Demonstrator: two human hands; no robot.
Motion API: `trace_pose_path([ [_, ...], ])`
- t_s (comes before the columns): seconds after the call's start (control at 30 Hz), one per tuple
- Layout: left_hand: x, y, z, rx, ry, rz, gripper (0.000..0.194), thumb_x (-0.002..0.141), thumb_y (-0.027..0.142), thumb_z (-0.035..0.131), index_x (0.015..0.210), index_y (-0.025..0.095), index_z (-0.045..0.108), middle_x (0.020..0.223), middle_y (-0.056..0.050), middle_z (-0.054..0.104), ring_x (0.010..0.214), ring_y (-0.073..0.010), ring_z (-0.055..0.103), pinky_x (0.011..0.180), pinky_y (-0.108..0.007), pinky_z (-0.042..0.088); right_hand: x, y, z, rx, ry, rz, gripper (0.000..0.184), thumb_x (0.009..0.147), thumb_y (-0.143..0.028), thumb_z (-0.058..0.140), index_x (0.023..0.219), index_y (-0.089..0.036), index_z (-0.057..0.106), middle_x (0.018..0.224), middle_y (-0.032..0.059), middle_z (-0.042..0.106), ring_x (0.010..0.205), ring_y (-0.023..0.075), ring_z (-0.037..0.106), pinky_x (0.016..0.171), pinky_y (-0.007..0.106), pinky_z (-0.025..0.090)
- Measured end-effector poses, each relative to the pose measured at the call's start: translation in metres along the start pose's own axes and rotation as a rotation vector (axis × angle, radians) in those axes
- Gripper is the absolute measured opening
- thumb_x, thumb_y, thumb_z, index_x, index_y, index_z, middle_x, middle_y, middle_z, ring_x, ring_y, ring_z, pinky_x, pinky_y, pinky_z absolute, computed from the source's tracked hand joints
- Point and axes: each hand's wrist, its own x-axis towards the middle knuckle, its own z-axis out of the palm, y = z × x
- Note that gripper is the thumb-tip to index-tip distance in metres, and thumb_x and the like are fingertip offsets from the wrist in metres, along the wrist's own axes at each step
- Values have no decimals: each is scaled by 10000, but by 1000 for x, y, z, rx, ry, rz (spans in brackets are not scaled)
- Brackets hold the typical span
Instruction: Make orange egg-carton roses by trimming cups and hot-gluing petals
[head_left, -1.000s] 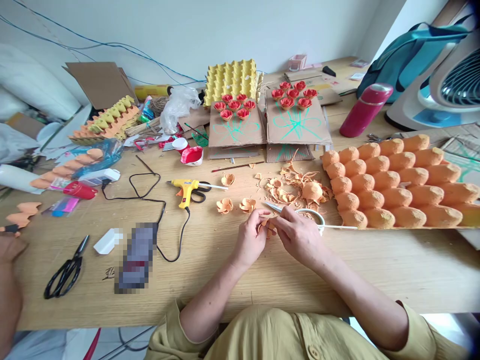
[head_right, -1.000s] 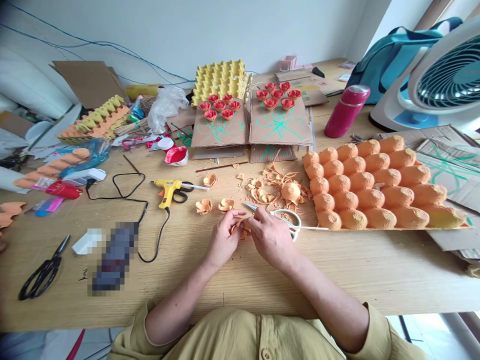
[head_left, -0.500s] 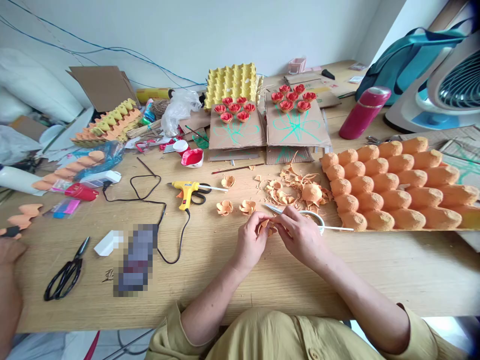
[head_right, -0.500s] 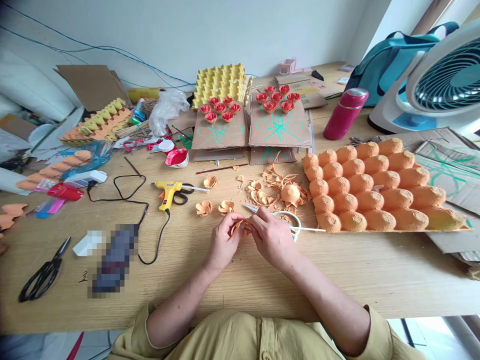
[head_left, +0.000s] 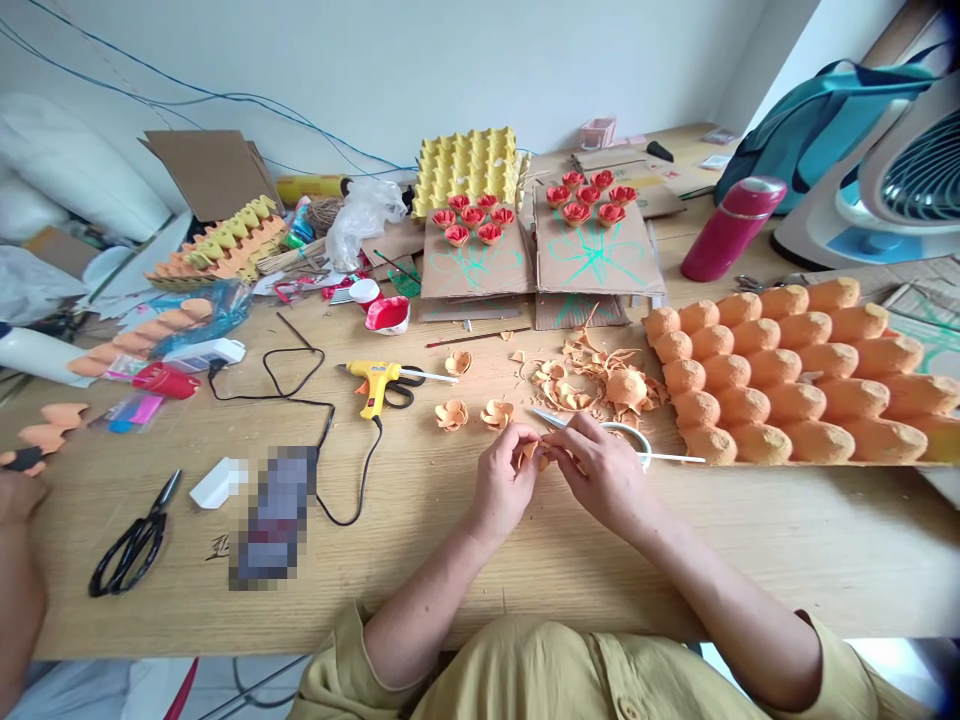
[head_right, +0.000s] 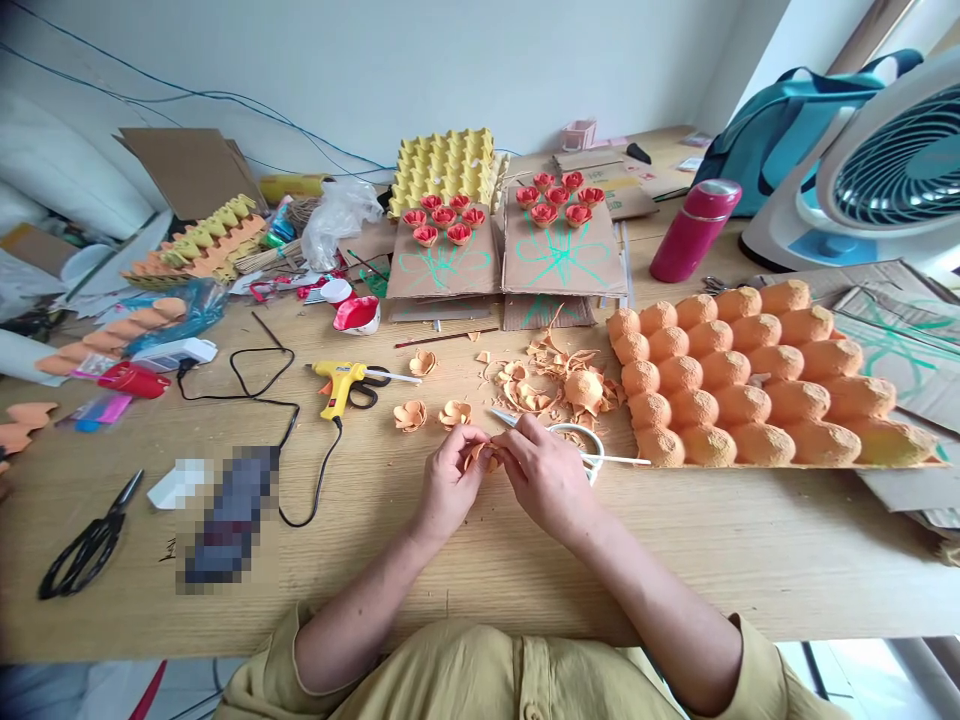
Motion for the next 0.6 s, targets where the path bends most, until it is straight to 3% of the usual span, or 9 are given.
trace_pose_path([
  [0.27, -1, -3, 3, -16, 0, 2, 99, 901, 100, 550, 868, 194, 549, 709, 34, 600, 602, -89, 569, 594, -183, 440, -3, -2, -2, -208, 30, -150, 312, 1022, -191, 432, 898, -178, 718, 798, 59, 567, 650, 171, 511, 617, 292, 347],
  [0.47, -2, -2, 2, -12, 39, 17, 33, 955, 197, 542, 924, 195, 554, 777, 6, 622, 650, -105, 577, 643, -208, 465, -1, -3, -1, 23, 52, -10, 230, 1024, -259, 487, 1016, -178, 703, 873, 48, 591, 671, 141, 551, 606, 252, 383],
  [0.6, -2, -4, 4, -30, 17, -10, 19, 955, 189, 535, 958, 201, 551, 802, 2, 640, 676, -110, 602, 655, -206, 473, -1, -2, -1, -7, 47, -24, 238, 1017, -228, 477, 992, -189, 709, 842, 39, 567, 659, 144, 539, 588, 255, 362],
])
